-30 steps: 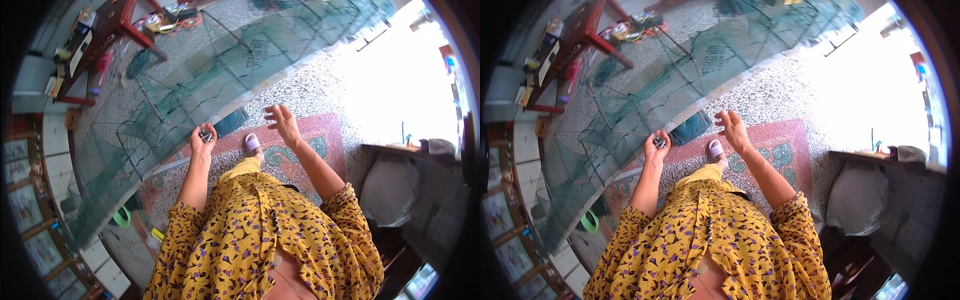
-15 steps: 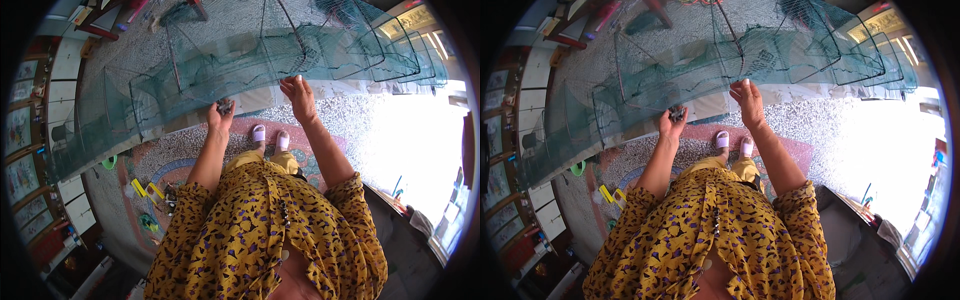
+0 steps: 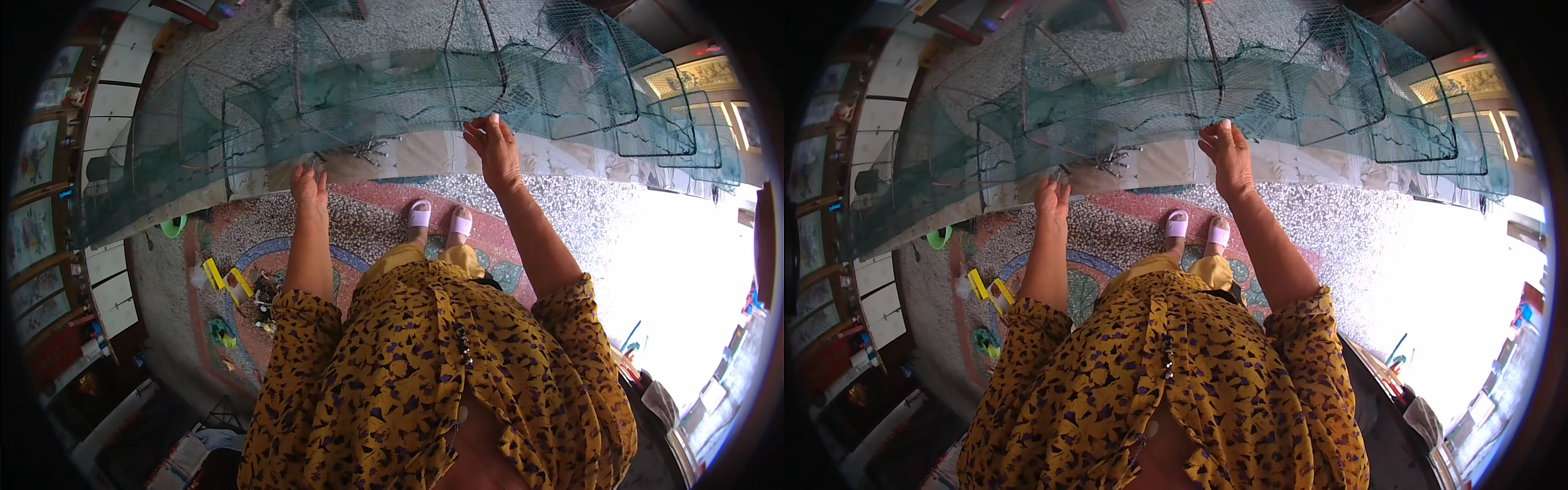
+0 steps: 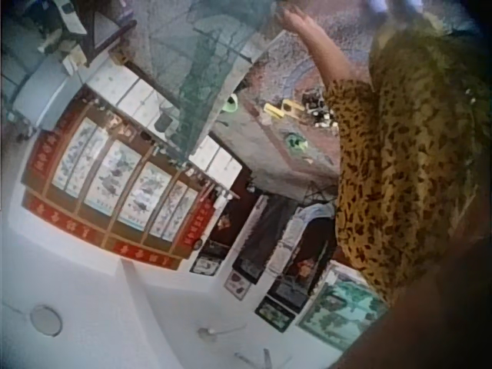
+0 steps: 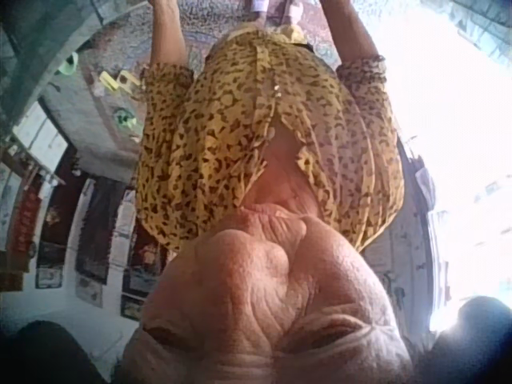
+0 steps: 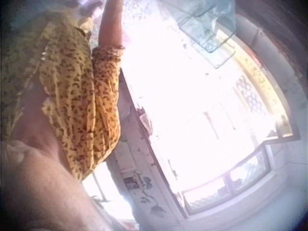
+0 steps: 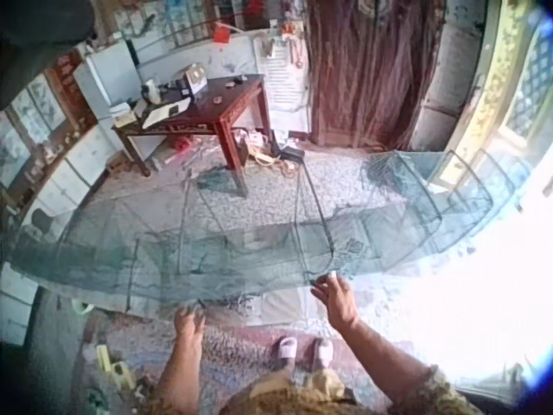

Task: The person is assembling or repairing a green mesh collapsible fish trap by hand, inserting metal pins into the mesh and rings to secure the structure while sitting on the floor.

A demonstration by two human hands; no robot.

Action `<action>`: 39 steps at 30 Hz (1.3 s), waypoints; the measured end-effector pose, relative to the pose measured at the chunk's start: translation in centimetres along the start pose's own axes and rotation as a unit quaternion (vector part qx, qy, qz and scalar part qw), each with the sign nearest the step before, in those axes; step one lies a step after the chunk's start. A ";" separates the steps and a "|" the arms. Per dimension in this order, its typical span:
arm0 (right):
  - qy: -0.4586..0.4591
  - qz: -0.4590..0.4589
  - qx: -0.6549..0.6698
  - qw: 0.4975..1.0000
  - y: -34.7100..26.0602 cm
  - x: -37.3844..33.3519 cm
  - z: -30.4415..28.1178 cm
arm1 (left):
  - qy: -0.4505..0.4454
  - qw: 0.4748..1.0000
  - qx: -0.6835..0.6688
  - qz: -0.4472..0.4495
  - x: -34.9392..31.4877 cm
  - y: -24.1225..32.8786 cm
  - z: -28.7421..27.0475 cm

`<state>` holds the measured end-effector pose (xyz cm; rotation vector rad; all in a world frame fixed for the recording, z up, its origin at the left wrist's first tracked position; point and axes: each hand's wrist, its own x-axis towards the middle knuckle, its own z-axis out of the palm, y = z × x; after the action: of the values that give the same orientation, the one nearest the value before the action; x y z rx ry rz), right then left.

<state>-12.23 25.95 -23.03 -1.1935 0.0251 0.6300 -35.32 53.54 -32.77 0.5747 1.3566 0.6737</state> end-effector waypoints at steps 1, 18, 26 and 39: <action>0.001 0.003 0.002 1.000 0.2 -0.1 -0.3 | 0.008 0.999 0.036 0.005 -1.1 0.2 0.2; -0.186 0.032 -0.085 0.978 -4.4 -11.6 1.1 | -0.571 0.763 0.275 0.127 -24.5 -2.5 10.6; -0.206 -0.027 -0.271 0.940 -11.1 -11.0 -6.7 | -0.590 0.730 0.328 0.107 -29.5 -3.0 15.4; 0.104 -0.460 -0.712 0.521 -36.0 0.1 -28.4 | -0.602 0.717 0.298 0.184 -39.8 -7.1 27.6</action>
<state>13.37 -6.60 -3.31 -2.5314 -1.0775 -0.7376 -10.52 20.06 -7.10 1.5050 0.1375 0.0174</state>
